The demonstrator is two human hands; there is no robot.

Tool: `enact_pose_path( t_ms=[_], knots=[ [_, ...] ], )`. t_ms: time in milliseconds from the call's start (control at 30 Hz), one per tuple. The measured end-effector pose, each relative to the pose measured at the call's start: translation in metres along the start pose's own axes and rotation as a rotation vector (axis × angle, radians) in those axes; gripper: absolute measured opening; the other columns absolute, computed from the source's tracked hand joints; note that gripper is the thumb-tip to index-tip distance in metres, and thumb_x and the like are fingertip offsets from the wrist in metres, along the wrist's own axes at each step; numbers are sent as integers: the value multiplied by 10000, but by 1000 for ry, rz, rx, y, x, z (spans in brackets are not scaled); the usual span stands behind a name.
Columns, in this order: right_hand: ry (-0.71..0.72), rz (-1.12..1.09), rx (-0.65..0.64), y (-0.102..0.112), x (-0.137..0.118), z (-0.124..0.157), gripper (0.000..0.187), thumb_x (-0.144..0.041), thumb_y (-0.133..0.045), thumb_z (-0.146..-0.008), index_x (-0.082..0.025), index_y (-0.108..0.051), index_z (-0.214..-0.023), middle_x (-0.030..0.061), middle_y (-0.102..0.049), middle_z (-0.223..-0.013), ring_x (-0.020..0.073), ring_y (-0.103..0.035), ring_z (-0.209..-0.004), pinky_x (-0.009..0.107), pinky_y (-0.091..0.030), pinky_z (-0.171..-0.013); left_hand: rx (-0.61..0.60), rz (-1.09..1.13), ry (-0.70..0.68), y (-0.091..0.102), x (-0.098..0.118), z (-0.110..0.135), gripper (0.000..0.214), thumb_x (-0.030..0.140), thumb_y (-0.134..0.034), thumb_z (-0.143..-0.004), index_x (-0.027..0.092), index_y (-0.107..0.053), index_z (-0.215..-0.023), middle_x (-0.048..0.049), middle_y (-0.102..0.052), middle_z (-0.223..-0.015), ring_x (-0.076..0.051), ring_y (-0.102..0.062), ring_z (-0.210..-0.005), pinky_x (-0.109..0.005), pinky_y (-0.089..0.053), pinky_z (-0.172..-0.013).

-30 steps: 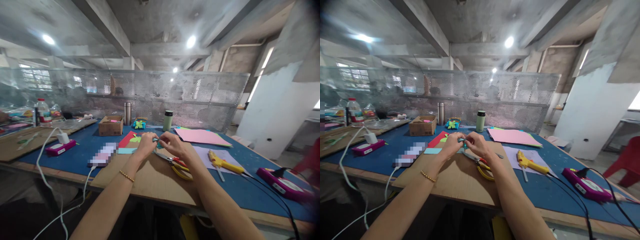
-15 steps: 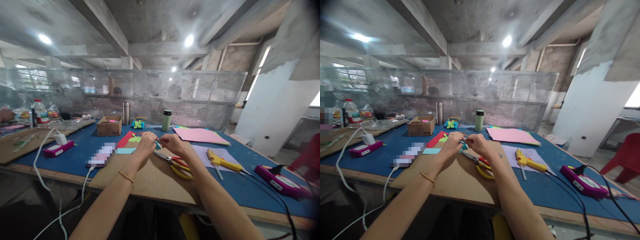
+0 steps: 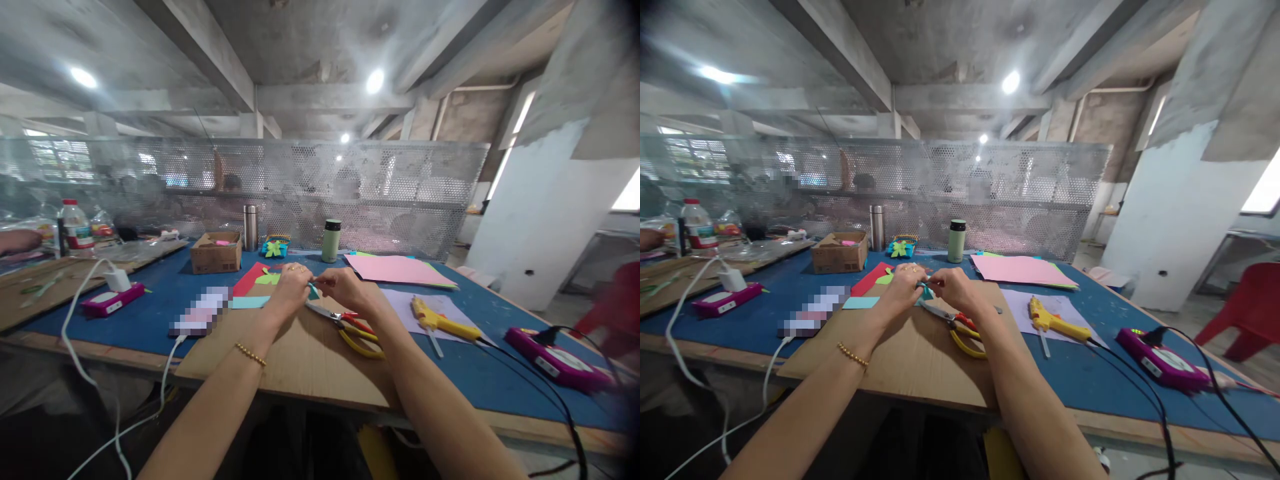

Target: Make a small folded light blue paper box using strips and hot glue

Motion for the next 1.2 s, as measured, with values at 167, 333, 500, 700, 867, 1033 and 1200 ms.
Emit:
enact_pose_path(
  t_ms=[167,333,500,700,867,1033,1200],
  knots=[
    [36,7,8,0,-3,1,132,-162,-621,-807,-145,-712,-713,-18,-619,-567,94,-475,-533,205,-317,-527,-2,-10,-5,0,0,0,250,29,-523,-746,186,-671,-871,-80,-701,-972,-242,-583,-1028,-407,-390,-947],
    [65,55,5,-5,-2,2,148,-167,-608,-804,-156,-715,-702,-4,-630,-588,91,-464,-538,206,-309,-533,-17,-20,-6,-5,-2,0,239,28,-523,-748,181,-670,-857,-87,-701,-966,-248,-584,-1035,-413,-388,-949],
    [28,155,8,-4,-5,2,136,-142,-595,-773,-164,-712,-708,21,-660,-631,102,-487,-552,222,-285,-539,-32,-15,-10,-9,-3,0,227,36,-517,-763,169,-678,-852,-90,-706,-947,-253,-600,-1026,-417,-394,-952],
    [-65,314,-5,5,-21,4,135,-124,-582,-739,-186,-668,-656,35,-659,-632,119,-469,-540,257,-236,-528,-72,3,37,-10,-2,-2,240,42,-526,-755,177,-697,-856,-94,-719,-945,-251,-621,-1000,-406,-410,-930],
    [-135,403,-67,2,-18,4,124,-151,-582,-761,-184,-687,-705,74,-706,-716,153,-542,-599,279,-230,-540,-103,36,84,-8,0,1,248,90,-545,-765,186,-725,-907,-90,-740,-970,-257,-633,-994,-408,-408,-926],
    [-179,496,-90,3,-11,4,184,-206,-535,-824,-182,-716,-811,84,-732,-786,172,-604,-665,285,-245,-567,-45,227,140,2,-5,1,251,237,-549,-830,205,-735,-996,-43,-754,-1026,-223,-646,-1010,-354,-424,-956],
    [-166,521,-116,2,-15,4,204,-200,-513,-841,-183,-716,-832,73,-739,-830,164,-622,-706,279,-259,-585,24,289,200,7,-15,0,241,266,-529,-860,193,-759,-861,-39,-772,-932,-192,-676,-909,-305,-453,-900]
  ],
)
Point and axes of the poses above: each hand's wrist, its own z-axis away from the middle knuckle, its own y-axis out of the back of the hand, x = y × z, the point moved 9 cm from there along -z, towards the middle knuckle
